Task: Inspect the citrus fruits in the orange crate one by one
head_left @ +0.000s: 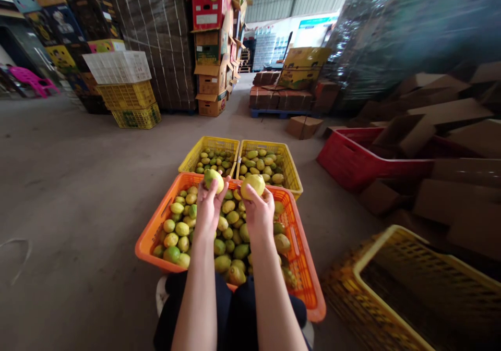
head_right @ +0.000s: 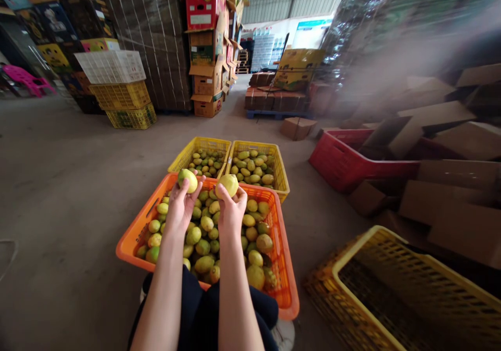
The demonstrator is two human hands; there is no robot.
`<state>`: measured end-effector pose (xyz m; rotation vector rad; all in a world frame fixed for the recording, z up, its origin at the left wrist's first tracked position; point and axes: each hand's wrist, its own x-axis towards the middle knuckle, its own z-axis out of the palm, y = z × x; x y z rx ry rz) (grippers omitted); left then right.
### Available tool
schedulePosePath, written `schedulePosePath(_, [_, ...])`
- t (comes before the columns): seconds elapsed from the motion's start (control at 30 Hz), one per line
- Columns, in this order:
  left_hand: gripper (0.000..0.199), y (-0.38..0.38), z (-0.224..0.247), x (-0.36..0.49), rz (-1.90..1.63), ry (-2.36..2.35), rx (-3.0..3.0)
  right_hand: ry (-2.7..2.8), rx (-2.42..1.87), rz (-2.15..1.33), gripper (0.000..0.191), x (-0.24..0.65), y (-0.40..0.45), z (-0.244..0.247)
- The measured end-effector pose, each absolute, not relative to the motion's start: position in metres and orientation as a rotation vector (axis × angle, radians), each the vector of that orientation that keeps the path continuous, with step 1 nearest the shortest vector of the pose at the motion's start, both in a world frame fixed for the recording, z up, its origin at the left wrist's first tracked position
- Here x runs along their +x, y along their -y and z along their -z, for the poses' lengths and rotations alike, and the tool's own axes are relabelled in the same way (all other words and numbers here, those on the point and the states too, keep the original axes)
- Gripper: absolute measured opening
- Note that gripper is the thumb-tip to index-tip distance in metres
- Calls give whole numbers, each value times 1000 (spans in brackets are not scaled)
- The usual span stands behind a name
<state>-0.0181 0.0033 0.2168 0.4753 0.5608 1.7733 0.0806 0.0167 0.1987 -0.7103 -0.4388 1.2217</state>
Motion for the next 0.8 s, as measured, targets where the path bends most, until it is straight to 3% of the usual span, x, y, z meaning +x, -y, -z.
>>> schedulePosePath(0.2, [27, -6, -222, -25, -1714, -733, 139, 450, -650, -1407, 31, 83, -16, -197])
schedulePosePath(0.33, [34, -6, -220, -27, -1635, -782, 107, 380, -672, -1485, 33, 81, -20, -194])
schedulePosePath(0.6, [18, -12, -218, -22, -1618, -774, 35, 422, -732, -1529, 35, 75, -16, -201])
schedulePosePath(0.8, [30, -11, -212, -24, -1490, -816, 120, 379, -752, -1570, 43, 75, -14, -206])
